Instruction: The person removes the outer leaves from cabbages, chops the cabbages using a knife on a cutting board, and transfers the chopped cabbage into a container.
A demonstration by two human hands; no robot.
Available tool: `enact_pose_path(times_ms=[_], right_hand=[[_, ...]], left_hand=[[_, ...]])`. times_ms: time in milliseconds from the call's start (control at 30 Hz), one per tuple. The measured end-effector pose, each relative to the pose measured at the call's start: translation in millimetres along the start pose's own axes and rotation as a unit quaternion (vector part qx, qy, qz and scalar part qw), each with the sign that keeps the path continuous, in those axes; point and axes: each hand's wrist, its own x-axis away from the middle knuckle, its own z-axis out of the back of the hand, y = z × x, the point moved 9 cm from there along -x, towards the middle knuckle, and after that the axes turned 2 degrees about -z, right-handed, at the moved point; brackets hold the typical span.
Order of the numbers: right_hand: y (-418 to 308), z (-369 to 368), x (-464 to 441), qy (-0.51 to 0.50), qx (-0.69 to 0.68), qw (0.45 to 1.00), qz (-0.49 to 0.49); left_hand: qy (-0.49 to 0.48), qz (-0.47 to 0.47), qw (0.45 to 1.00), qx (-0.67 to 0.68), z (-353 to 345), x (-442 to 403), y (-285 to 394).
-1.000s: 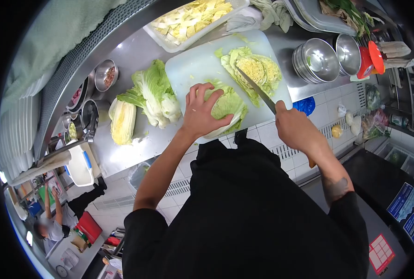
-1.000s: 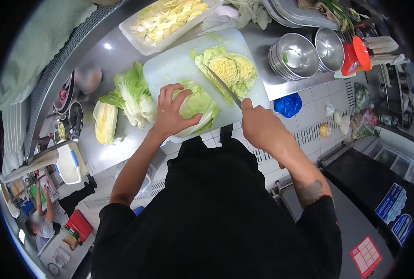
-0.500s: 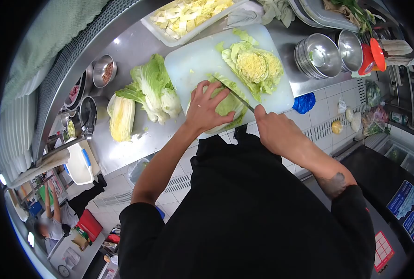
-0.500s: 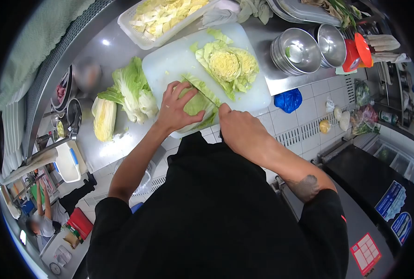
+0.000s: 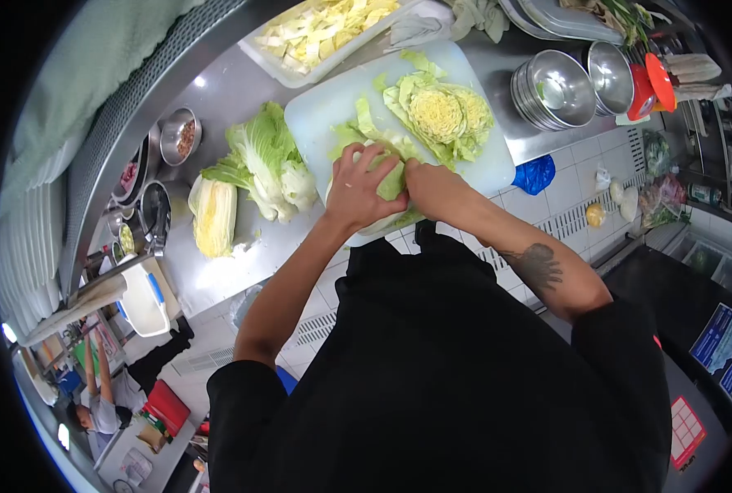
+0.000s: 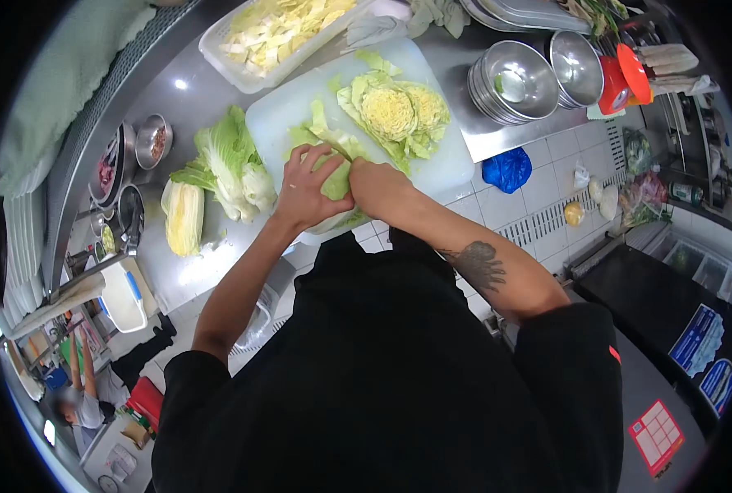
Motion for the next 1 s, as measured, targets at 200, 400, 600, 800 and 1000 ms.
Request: enact_pose_path(times_ms=[200,400,600,800,1000], right_hand=[[4.1,9.5,6.3,0.025,0.034,0.999,0.011],[6.6,7.5,40.9,0.022,0.013,0.999,-0.024],[26.8,-17.0,52.6,0.02,-0.018,0.999,-0.028],[40.8,-20.9,54.3,0.052,-0.043,0.998,-0.012],[67.0,-65.7,14.2,0.12,-0.045,0.991,0.032]], left_hand=[[-0.012,0.072,0.99,-0.117,12.8,4.9,24.6],[-0.124,0.153,0.965,-0.17,-14.4,22.8,18.1],[-0.142,0.159,0.959,-0.188,-18.5,22.9,16.5],[-0.143,0.155,0.955,-0.207,-17.4,18.5,19.6],[-0.137,0.159,0.956,-0.205,-20.5,20.7,18.4]])
